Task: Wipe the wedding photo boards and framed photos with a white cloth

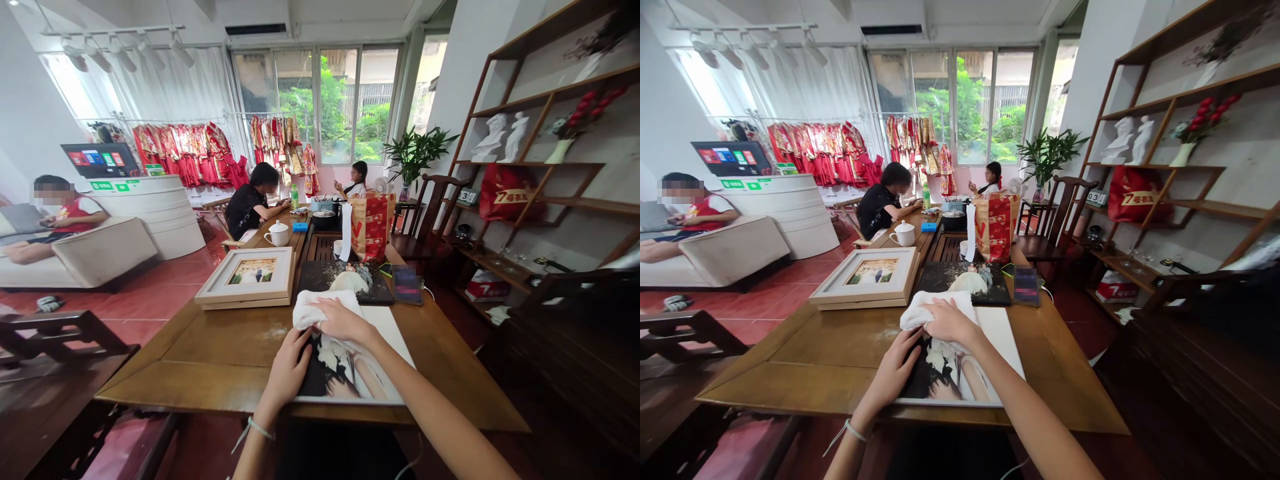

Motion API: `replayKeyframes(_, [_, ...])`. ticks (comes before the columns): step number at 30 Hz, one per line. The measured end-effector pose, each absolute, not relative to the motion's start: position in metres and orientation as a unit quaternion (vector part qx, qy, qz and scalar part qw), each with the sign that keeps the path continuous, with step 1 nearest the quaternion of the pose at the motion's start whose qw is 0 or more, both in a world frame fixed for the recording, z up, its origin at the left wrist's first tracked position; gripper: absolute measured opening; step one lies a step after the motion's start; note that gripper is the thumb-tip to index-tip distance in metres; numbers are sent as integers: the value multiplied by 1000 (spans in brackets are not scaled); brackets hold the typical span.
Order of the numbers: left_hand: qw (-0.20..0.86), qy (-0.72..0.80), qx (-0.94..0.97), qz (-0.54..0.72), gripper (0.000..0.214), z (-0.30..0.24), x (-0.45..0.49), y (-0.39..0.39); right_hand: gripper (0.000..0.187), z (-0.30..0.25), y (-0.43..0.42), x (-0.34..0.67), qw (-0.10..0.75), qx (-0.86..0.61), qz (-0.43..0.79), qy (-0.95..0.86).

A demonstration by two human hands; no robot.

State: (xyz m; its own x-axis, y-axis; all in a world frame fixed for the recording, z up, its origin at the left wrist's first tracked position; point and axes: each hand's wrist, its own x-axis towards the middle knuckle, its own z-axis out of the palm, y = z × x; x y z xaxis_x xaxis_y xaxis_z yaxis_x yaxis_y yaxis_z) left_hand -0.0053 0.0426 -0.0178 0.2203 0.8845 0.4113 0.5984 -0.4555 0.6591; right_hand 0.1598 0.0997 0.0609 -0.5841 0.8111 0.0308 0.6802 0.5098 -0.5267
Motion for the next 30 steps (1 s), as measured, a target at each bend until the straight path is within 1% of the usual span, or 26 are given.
replayKeyframes(4, [197, 479, 758, 395, 40, -18, -6, 43, 67, 57, 92, 192, 139, -469, 223, -843])
replayKeyframes(8, [213, 477, 758, 390, 42, -16, -5, 42, 71, 53, 84, 235, 149, -521, 195, -818])
replayKeyframes(11, [216, 480, 755, 390, 42, -14, -4, 40, 79, 48, 71, 258, 145, -535, 173, -814])
replayKeyframes(16, [215, 480, 752, 396, 41, -13, -4, 38, 94, 39, 13, 262, 113, -521, 123, -837])
replayKeyframes(19, [215, 483, 751, 396, 42, -15, -3, 39, 100, 35, -31, 256, 103, -508, 138, -844])
replayKeyframes(22, [214, 482, 755, 391, 42, -15, -3, 40, 98, 35, -60, 252, 80, -489, 178, -851])
replayKeyframes(24, [215, 481, 757, 387, 43, -15, -3, 40, 96, 36, -64, 253, 77, -482, 193, -851])
replayKeyframes(28, [220, 479, 757, 386, 43, -14, -4, 39, 94, 38, -37, 260, 117, -502, 185, -836])
replayKeyframes(30, [222, 479, 757, 385, 43, -13, -5, 39, 90, 38, -9, 263, 132, -517, 177, -827])
